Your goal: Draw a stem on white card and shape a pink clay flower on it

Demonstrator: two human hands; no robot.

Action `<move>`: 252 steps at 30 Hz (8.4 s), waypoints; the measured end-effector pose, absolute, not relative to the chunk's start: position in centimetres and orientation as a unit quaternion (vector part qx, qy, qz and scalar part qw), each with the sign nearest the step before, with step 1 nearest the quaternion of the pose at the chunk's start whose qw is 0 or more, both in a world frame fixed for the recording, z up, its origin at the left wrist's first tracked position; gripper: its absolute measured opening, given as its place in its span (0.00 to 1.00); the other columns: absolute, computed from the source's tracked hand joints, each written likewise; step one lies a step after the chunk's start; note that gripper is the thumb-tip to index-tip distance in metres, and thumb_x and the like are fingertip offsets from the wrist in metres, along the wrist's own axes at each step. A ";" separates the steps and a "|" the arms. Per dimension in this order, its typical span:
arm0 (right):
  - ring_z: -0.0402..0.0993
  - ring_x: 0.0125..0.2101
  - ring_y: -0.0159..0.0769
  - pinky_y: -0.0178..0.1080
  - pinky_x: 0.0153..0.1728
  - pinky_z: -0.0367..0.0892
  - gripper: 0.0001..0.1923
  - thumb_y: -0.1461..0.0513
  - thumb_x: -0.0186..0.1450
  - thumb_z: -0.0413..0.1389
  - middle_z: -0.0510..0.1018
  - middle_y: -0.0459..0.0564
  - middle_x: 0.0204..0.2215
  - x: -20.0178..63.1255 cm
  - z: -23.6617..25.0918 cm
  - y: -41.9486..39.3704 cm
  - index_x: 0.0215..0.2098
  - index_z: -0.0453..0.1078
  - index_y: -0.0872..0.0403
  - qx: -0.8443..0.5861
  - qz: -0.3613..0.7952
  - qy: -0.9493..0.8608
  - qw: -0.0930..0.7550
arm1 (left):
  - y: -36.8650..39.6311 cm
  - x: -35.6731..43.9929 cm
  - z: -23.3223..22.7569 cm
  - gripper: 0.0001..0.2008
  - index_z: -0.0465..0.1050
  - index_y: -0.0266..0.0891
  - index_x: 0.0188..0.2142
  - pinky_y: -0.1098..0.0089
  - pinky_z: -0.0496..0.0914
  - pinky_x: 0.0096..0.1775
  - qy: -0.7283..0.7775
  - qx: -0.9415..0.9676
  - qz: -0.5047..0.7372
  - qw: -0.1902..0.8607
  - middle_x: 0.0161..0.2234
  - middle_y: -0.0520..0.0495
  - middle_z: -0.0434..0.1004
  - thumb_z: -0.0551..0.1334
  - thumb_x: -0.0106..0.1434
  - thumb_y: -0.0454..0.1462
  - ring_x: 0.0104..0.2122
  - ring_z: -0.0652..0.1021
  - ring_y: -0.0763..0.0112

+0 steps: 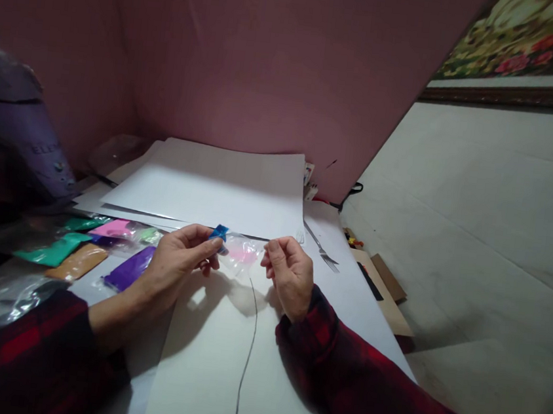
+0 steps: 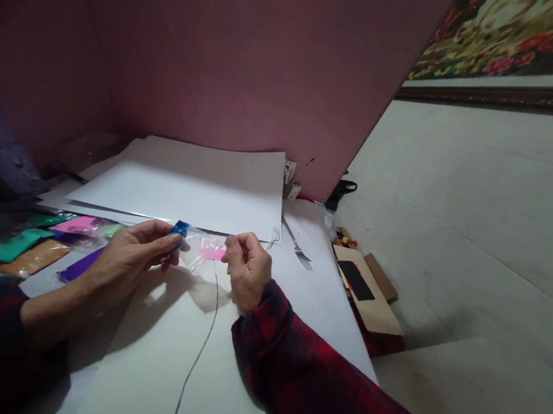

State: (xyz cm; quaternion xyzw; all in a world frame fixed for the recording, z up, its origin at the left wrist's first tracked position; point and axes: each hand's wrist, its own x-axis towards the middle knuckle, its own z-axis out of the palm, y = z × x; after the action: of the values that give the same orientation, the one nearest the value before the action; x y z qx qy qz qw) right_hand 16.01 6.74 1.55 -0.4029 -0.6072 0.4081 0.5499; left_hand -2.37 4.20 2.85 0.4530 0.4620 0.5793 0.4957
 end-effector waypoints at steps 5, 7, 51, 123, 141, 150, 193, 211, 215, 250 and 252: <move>0.62 0.19 0.26 0.32 0.20 0.59 0.13 0.53 0.62 0.59 0.71 0.43 0.21 15.8 1.8 5.9 0.31 0.72 0.55 -0.384 0.412 -0.630 0.535 | 4.3 -2.3 2.8 0.12 0.71 0.37 0.31 0.73 0.69 0.26 0.468 0.450 0.583 0.488 0.25 0.52 0.76 0.69 0.54 0.42 0.25 0.77 0.72; 0.61 0.16 0.25 0.31 0.18 0.58 0.15 0.52 0.61 0.60 0.71 0.42 0.18 15.7 2.0 5.8 0.34 0.74 0.56 -0.387 0.449 -0.614 0.522 | 4.2 -2.2 2.8 0.12 0.71 0.37 0.31 0.72 0.70 0.28 0.463 0.459 0.579 0.489 0.25 0.53 0.76 0.69 0.54 0.41 0.27 0.78 0.70; 0.71 0.26 0.29 0.38 0.32 0.67 0.08 0.65 0.57 0.61 0.78 0.48 0.27 15.7 0.4 6.3 0.35 0.78 0.57 -0.274 0.636 -0.651 0.311 | 4.2 -2.3 2.4 0.11 0.76 0.34 0.26 0.75 0.64 0.28 0.455 0.465 0.442 0.618 0.21 0.51 0.74 0.72 0.50 0.41 0.23 0.71 0.77; 0.65 0.25 0.29 0.35 0.26 0.63 0.19 0.68 0.55 0.56 0.79 0.51 0.33 15.7 1.1 5.1 0.44 0.78 0.53 -0.291 0.635 -0.658 0.281 | 3.8 -2.4 3.9 0.10 0.73 0.35 0.23 0.71 0.62 0.29 0.453 0.471 0.446 0.611 0.22 0.50 0.70 0.69 0.50 0.39 0.24 0.69 0.73; 0.51 0.16 0.24 0.32 0.17 0.47 0.16 0.68 0.55 0.54 0.61 0.39 0.14 16.0 1.0 5.4 0.39 0.78 0.56 -0.296 0.630 -0.638 0.331 | 3.9 -2.9 3.8 0.10 0.76 0.34 0.27 0.69 0.64 0.33 0.443 0.515 0.419 0.602 0.26 0.47 0.75 0.70 0.51 0.41 0.28 0.72 0.70; 0.56 0.16 0.24 0.32 0.19 0.54 0.16 0.68 0.56 0.55 0.65 0.39 0.16 15.8 0.7 5.6 0.42 0.76 0.56 -0.266 0.665 -0.648 0.259 | 4.0 -2.5 3.6 0.09 0.72 0.35 0.21 0.71 0.60 0.27 0.420 0.467 0.425 0.652 0.20 0.51 0.70 0.69 0.49 0.37 0.22 0.68 0.75; 0.72 0.23 0.27 0.34 0.24 0.69 0.11 0.60 0.55 0.66 0.79 0.47 0.29 15.2 0.1 5.5 0.37 0.77 0.54 -0.274 0.644 -0.581 0.415 | 4.1 -2.5 3.2 0.11 0.74 0.35 0.26 0.75 0.61 0.26 0.478 0.406 0.440 0.643 0.21 0.51 0.72 0.72 0.49 0.39 0.21 0.69 0.77; 0.67 0.21 0.25 0.32 0.21 0.68 0.11 0.63 0.60 0.60 0.74 0.43 0.25 15.6 -0.4 5.7 0.42 0.74 0.53 -0.246 0.688 -0.602 0.322 | 3.9 -2.2 4.0 0.10 0.73 0.34 0.23 0.72 0.63 0.27 0.478 0.417 0.429 0.643 0.21 0.49 0.72 0.70 0.48 0.38 0.22 0.71 0.74; 0.67 0.20 0.25 0.32 0.21 0.68 0.10 0.63 0.59 0.61 0.74 0.43 0.25 15.6 -0.2 5.7 0.40 0.74 0.53 -0.257 0.676 -0.597 0.349 | 3.9 -2.3 4.1 0.10 0.73 0.34 0.25 0.71 0.65 0.28 0.468 0.404 0.434 0.655 0.23 0.48 0.73 0.71 0.49 0.39 0.23 0.72 0.73; 0.66 0.21 0.25 0.33 0.20 0.62 0.18 0.67 0.54 0.60 0.79 0.46 0.35 15.7 0.9 5.7 0.42 0.78 0.47 -0.250 0.637 -0.605 0.408 | 3.9 -2.9 4.6 0.05 0.80 0.35 0.27 0.71 0.69 0.28 0.484 0.482 0.460 0.568 0.22 0.46 0.77 0.66 0.51 0.35 0.24 0.74 0.71; 0.67 0.21 0.26 0.33 0.21 0.62 0.18 0.67 0.54 0.59 0.79 0.46 0.35 15.7 1.0 5.8 0.42 0.78 0.47 -0.244 0.639 -0.608 0.404 | 3.8 -2.8 4.7 0.05 0.80 0.34 0.26 0.71 0.68 0.28 0.482 0.482 0.459 0.570 0.20 0.46 0.76 0.66 0.51 0.35 0.23 0.73 0.72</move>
State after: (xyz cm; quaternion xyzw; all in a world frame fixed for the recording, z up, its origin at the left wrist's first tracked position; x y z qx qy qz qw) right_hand 15.75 5.78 0.96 -0.2443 -0.6077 0.6386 0.4039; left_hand -2.85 3.83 4.67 0.4820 0.4822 0.4586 0.5700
